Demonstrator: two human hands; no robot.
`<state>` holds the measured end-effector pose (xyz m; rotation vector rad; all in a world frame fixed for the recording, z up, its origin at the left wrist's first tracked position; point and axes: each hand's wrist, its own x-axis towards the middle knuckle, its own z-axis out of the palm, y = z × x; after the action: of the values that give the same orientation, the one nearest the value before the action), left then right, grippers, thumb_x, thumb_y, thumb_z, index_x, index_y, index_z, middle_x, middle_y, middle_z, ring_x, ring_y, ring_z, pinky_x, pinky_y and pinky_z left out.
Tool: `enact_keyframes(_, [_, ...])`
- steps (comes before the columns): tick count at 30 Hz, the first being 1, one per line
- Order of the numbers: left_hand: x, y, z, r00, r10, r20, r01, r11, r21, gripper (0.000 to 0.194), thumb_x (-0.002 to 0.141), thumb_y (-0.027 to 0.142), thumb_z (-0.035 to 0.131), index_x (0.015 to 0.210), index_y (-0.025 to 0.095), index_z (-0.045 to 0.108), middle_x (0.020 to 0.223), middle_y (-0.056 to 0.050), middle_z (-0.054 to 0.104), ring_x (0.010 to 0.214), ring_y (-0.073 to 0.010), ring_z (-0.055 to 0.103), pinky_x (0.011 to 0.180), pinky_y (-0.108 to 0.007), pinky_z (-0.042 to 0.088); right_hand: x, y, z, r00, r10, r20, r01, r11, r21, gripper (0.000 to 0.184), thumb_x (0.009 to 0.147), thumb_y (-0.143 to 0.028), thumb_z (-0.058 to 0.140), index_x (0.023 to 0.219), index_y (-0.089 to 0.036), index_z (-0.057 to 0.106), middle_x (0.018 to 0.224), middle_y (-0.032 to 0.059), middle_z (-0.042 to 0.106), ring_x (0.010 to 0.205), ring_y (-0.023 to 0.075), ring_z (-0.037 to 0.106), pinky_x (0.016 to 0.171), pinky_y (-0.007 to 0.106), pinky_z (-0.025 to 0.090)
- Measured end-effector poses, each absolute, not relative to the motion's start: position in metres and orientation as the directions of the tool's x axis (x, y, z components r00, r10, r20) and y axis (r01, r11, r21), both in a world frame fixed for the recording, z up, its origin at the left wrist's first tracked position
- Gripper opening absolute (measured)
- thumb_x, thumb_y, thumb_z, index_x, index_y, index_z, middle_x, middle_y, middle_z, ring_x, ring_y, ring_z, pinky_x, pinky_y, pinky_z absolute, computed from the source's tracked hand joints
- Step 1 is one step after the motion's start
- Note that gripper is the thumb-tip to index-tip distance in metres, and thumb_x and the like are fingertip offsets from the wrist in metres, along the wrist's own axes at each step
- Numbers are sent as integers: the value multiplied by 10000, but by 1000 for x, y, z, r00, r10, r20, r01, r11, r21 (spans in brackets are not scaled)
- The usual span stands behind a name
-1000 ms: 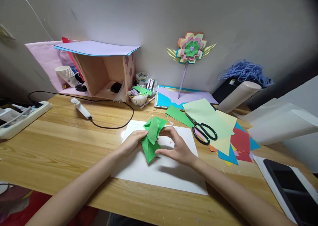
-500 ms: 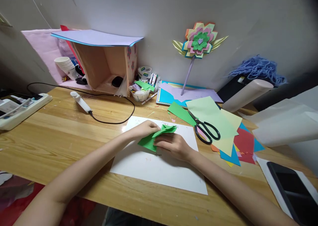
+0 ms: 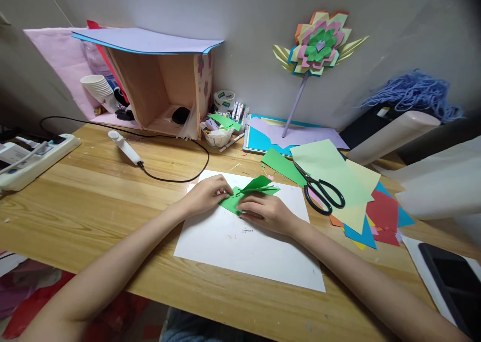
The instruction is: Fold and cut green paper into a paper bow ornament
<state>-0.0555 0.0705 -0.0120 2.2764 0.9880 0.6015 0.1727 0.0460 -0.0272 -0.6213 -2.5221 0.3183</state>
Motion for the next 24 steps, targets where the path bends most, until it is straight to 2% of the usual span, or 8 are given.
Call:
enact_keyframes(5, [-55,70,-10,644,748,161,487,-564,667,169,822,171,511,900,183,660,871,-42,572,771,-128,546,691,-238,422,173,44,-32,-770,444,459,363,896,-257,122,855,-195,527,945,-191,610,936,48,670,813,149,627,639,251,476])
enact_keyframes(8, [-58,72,-10,664,735,141,476,-560,678,187,816,169,518,932,182,664,888,-50,583,810,-137,550,715,-242,419,173,44,-35,-770,441,462,360,897,-255,130,852,-183,529,952,-202,609,922,34,671,806,144,626,639,245,472])
enact_keyframes(11, [-61,73,-10,674,731,102,489,-546,681,167,804,171,538,909,177,668,854,-46,599,759,-130,548,708,-243,416,174,43,-35,-758,459,463,360,887,-291,122,850,-198,533,944,-204,610,918,45,659,795,145,617,632,244,465])
enact_keyframes(14, [-61,72,-8,671,737,79,511,-538,670,136,789,179,563,878,167,667,801,-40,610,702,-126,540,679,-241,409,176,41,-35,-733,494,468,367,866,-338,89,834,-248,563,886,-197,615,851,52,633,702,132,593,580,235,447])
enact_keyframes(17, [-59,69,-6,655,754,44,544,-511,665,124,788,189,563,860,153,657,772,-41,625,685,-131,548,657,-241,405,176,39,-34,-736,528,422,375,838,-395,92,833,-254,565,889,-196,609,829,45,621,664,123,570,563,229,437])
enact_keyframes(20, [-56,67,-4,641,768,12,568,-485,665,128,800,189,538,861,156,646,782,-42,642,707,-139,563,666,-244,405,175,40,-31,-724,560,403,382,812,-442,112,851,-254,538,923,-196,601,859,55,624,724,144,578,610,248,452])
enact_keyframes(24, [-55,67,-4,640,769,17,567,-487,664,128,798,178,532,860,145,638,779,-42,637,704,-133,563,664,-236,404,174,46,-27,-576,705,414,462,698,-546,146,878,-222,480,985,-191,575,911,81,609,853,194,564,736,329,464])
